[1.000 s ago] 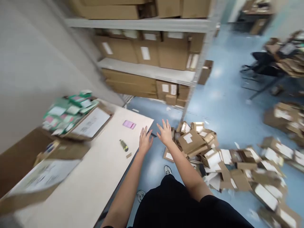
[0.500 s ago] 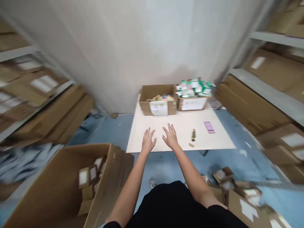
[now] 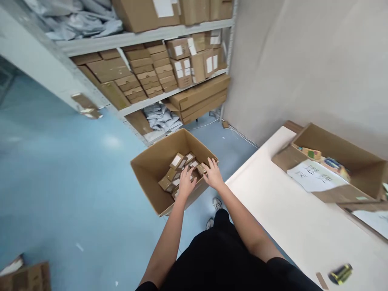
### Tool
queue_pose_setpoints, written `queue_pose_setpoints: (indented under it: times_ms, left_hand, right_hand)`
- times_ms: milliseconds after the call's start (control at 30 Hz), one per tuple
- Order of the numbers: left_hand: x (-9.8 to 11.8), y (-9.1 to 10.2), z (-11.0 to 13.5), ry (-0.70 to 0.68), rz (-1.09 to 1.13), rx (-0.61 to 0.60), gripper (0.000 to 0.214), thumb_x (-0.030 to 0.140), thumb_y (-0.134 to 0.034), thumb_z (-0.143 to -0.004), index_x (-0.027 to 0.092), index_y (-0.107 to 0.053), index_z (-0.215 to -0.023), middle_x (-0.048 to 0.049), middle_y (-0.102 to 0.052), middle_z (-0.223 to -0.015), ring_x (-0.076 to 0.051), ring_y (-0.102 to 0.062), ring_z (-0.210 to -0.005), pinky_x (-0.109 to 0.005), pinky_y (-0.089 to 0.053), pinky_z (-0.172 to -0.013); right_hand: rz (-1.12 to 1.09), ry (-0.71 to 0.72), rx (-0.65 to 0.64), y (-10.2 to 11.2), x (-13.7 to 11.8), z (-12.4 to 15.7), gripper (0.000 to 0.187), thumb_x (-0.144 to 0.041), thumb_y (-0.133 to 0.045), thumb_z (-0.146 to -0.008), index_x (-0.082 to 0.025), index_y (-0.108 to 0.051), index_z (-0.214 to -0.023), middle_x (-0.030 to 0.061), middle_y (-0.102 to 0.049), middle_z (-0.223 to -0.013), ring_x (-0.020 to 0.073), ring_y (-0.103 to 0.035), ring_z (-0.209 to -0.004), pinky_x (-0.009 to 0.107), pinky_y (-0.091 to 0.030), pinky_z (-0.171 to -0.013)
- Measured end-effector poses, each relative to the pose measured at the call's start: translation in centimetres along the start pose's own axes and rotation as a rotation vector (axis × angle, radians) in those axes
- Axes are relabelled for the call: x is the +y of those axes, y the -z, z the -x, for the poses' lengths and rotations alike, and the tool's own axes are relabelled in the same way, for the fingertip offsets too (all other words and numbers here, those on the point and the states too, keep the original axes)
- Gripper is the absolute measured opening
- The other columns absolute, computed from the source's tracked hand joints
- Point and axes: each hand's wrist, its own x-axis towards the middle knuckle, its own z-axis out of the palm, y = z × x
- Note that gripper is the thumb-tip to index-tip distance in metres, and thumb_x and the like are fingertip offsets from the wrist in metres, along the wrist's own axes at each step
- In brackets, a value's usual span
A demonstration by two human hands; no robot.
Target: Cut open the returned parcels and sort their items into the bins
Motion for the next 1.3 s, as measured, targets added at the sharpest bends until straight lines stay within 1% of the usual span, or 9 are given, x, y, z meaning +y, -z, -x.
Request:
queue_pose_setpoints:
  times_ms: [167,433,567,733,833,900,1000,1133,1300]
  left_hand:
    - [-5.5,0.5,-0.9,0.209,-0.046,-0.002,0.060,0.026,-0.063,-0.092,0.026,-0.053,-0.151,-0.0136,-0.041,-0.167,-0.033,-0.040,-0.153,-0.056,-0.043,-0.122]
    - [-12.8,0.1,-6.6,0.438,-0.175,-0.041,0.064,0.024,-0.067,-0.089,0.022,-0.053,-0.151,-0.0174,-0.044,-0.164,-0.035,-0.043,-0.151,-0.052,-0.042,-0.122]
    - [-16.5,-0.9,-8.3,0.502,-0.193,-0.078,0.071,0.025,-0.071,-0.086,0.023,-0.049,-0.154,-0.0175,-0.043,-0.165,-0.036,-0.043,-0.151,-0.054,-0.042,-0.122]
    - [-22.3,-3.5,-9.9,0.563,-0.180,-0.132,0.084,0.026,-0.075,-0.082,0.023,-0.041,-0.159,-0.0181,-0.043,-0.166,-0.038,-0.042,-0.152,-0.054,-0.041,-0.123]
    - [-26.9,-6.3,-11.7,0.600,-0.153,-0.176,0.093,0.027,-0.078,-0.080,0.023,-0.035,-0.162,-0.0187,-0.042,-0.166,-0.039,-0.040,-0.153,-0.054,-0.040,-0.123]
    - [-30.3,-9.0,-13.1,0.625,-0.132,-0.214,0.095,0.028,-0.079,-0.081,0.020,-0.032,-0.163,-0.0201,-0.041,-0.167,-0.039,-0.038,-0.154,-0.053,-0.041,-0.122]
    - [-35.5,-13.9,-14.8,0.650,-0.102,-0.271,0.098,0.029,-0.082,-0.080,0.019,-0.032,-0.163,-0.0214,-0.039,-0.168,-0.040,-0.035,-0.156,-0.053,-0.042,-0.121]
    - [-42.0,-21.1,-16.1,0.666,-0.043,-0.353,0.110,0.030,-0.088,-0.074,0.024,-0.027,-0.165,-0.0228,-0.033,-0.171,-0.042,-0.033,-0.157,-0.058,-0.042,-0.119]
    - [-48.6,-28.1,-18.4,0.642,0.029,-0.334,0.120,0.028,-0.090,-0.073,0.024,-0.019,-0.169,-0.0212,-0.026,-0.174,-0.041,-0.024,-0.161,-0.055,-0.038,-0.123]
  right_hand:
    - [-0.027,0.099,-0.164,-4.4,-2.2,-7.5,0.063,-0.024,-0.066,-0.091,-0.021,-0.055,-0.153,0.0155,-0.026,-0.174,0.0394,-0.021,-0.161,0.060,-0.036,-0.124]
    - [-0.081,0.184,-0.371,-11.2,-0.4,-20.2,0.064,-0.023,-0.064,-0.092,-0.020,-0.053,-0.155,0.0148,-0.030,-0.173,0.0377,-0.024,-0.160,0.056,-0.038,-0.122]
    - [-0.078,0.201,-0.457,-15.2,0.5,-25.2,0.068,-0.022,-0.064,-0.092,-0.021,-0.048,-0.159,0.0143,-0.028,-0.173,0.0373,-0.022,-0.160,0.054,-0.043,-0.118]
    - [-0.064,0.220,-0.537,-22.2,1.3,-29.4,0.076,-0.022,-0.067,-0.090,-0.022,-0.043,-0.162,0.0152,-0.024,-0.174,0.0366,-0.020,-0.161,0.055,-0.037,-0.122]
    - [-0.012,0.237,-0.588,-27.4,2.1,-31.1,0.078,-0.021,-0.069,-0.089,-0.021,-0.042,-0.162,0.0153,-0.021,-0.176,0.0368,-0.019,-0.162,0.053,-0.035,-0.124]
    - [0.018,0.264,-0.614,-31.2,3.0,-31.9,0.081,-0.020,-0.070,-0.088,-0.022,-0.041,-0.163,0.0142,-0.018,-0.177,0.0365,-0.017,-0.162,0.052,-0.036,-0.124]
    - [0.064,0.289,-0.657,-37.5,5.0,-33.0,0.087,-0.019,-0.074,-0.085,-0.024,-0.038,-0.165,0.0132,-0.013,-0.178,0.0377,-0.014,-0.163,0.054,-0.037,-0.123]
    - [0.110,0.324,-0.717,-45.8,7.6,-35.2,0.096,-0.021,-0.081,-0.081,-0.026,-0.037,-0.166,0.0136,-0.009,-0.179,0.0402,-0.010,-0.163,0.058,-0.031,-0.125]
    - [0.105,0.419,-0.735,-54.6,9.4,-38.5,0.107,-0.021,-0.089,-0.075,-0.027,-0.034,-0.167,0.0137,-0.007,-0.179,0.0406,-0.007,-0.163,0.059,-0.028,-0.125]
